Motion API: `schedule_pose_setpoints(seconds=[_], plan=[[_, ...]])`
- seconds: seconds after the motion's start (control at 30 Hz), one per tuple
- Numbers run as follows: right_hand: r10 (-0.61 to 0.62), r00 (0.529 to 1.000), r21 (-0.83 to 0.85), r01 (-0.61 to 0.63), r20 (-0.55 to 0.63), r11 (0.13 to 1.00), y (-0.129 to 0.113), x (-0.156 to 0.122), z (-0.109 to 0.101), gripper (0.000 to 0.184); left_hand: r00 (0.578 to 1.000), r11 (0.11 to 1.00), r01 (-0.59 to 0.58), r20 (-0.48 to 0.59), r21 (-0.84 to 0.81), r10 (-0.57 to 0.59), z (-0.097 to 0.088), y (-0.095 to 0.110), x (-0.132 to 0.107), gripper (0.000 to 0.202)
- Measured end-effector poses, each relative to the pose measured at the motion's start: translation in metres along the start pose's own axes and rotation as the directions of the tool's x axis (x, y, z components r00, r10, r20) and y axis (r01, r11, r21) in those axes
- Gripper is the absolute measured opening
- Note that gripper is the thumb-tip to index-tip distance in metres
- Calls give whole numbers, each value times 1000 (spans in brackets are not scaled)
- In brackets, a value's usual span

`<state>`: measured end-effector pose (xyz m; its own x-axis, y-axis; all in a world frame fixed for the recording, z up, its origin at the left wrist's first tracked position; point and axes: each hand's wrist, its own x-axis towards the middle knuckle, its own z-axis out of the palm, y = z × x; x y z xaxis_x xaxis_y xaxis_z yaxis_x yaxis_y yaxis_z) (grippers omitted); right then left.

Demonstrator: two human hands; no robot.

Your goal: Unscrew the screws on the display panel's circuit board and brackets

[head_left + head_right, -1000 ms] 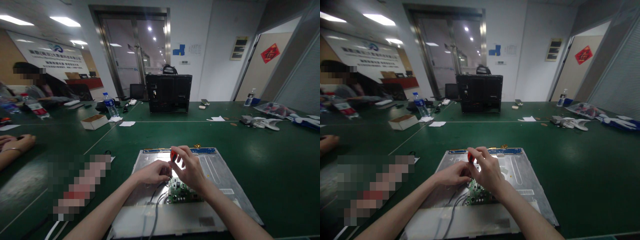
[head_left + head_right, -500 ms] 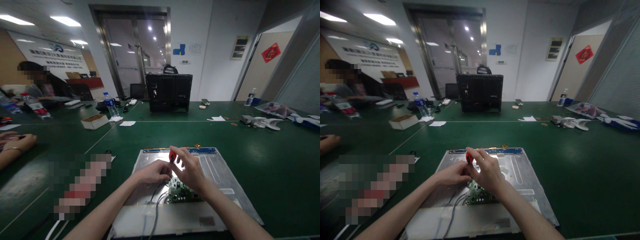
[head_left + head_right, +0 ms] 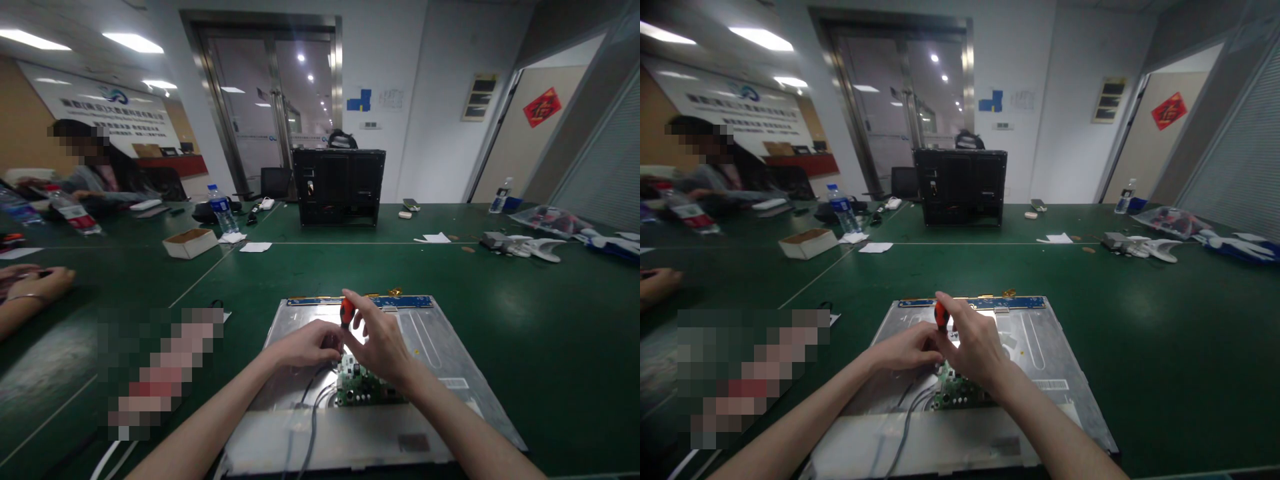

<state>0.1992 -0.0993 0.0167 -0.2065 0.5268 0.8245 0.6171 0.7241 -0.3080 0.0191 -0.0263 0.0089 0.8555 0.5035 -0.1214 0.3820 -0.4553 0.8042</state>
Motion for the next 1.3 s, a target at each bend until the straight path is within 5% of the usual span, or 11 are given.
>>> schedule_pose_setpoints(seconds=[1.3], plan=[[-17, 1000, 18, 17, 18, 1000, -3, 1, -3, 57, 1000, 1000, -1, -23, -29, 0, 2, 1, -1, 6]])
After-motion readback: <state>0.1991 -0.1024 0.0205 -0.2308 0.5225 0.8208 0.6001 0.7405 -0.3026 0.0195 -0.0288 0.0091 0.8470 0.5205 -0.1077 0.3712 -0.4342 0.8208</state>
